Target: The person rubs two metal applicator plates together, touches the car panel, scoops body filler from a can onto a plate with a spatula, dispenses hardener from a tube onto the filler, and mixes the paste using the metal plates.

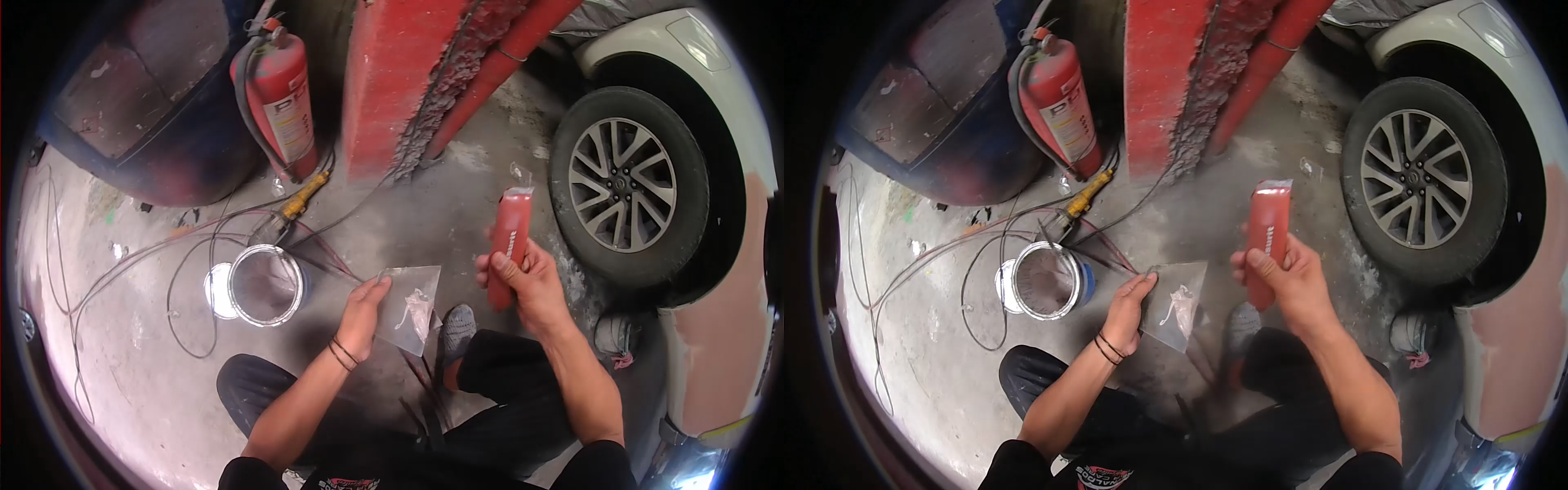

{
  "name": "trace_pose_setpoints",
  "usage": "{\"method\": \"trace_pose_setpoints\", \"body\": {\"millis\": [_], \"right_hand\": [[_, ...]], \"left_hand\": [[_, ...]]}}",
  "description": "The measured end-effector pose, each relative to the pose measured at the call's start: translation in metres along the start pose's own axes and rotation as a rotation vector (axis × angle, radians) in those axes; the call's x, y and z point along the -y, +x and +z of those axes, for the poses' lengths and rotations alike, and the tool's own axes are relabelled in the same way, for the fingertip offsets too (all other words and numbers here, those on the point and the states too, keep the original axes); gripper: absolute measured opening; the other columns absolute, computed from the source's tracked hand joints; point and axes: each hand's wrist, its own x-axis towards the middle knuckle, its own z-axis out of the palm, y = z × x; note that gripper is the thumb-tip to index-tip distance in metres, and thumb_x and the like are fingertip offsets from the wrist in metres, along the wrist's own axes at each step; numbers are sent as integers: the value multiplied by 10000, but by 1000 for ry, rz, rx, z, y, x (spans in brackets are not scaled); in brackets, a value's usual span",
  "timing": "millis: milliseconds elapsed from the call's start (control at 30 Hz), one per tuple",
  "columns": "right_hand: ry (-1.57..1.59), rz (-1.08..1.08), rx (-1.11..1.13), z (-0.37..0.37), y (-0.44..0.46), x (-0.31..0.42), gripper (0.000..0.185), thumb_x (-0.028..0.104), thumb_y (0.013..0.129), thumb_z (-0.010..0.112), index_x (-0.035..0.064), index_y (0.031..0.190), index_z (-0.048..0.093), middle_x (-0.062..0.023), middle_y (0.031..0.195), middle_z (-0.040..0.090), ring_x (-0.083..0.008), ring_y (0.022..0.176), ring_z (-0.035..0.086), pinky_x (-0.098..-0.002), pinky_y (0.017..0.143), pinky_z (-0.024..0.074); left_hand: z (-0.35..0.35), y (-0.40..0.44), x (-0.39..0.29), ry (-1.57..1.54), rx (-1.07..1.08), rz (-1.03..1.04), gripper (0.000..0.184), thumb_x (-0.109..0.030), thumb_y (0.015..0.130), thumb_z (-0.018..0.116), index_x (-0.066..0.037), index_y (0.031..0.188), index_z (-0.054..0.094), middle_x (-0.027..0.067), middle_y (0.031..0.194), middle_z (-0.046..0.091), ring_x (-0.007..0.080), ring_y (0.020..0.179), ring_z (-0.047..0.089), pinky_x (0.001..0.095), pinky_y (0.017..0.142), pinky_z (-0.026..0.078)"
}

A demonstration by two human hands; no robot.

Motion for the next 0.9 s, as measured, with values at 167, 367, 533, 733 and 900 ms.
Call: {"method": "trace_pose_setpoints", "body": {"millis": [167,367,533,733,900], "right_hand": [[41,109,-22,9,-8,-2,385,232,1075,671,-2,1375,615,-131,1090,768,-186,852,736,-328,806,603],[337,286,85,26,-9,10,567,498,1139,480,3,1391,593,-160,1034,730,-199,759,682,-334,727,577],[21,207,113,34,-15,-5,574,555,1133,460,20,1234,642,-76,753,636,-168,642,612,-295,620,533],[-267,98,155,45,-21,-8,498,493,1135,512,15,1171,648,-88,762,684,-153,665,660,-270,616,542],[-39,306,188,54,-18,-5,501,487,1144,489,14,1175,653,-99,777,707,-152,664,679,-275,619,563]], "left_hand": [[-4,27,26,13,10,-35,333,-287,1097,609,4,1217,719,24,1149,733,121,1076,631,279,981,469],[-19,25,7,-11,-61,-15,330,-279,1099,604,4,1220,724,26,1139,737,111,1053,637,268,972,472],[-20,21,-4,-39,-38,51,334,-270,1104,601,6,1252,717,23,1140,742,110,1029,648,258,939,484],[-29,22,5,-49,-66,50,339,-274,1093,623,10,1260,701,38,1139,744,123,1018,665,271,918,506],[-33,19,4,-41,-91,92,331,-296,1073,658,-3,1226,686,54,1106,748,146,973,706,293,861,554]]}}
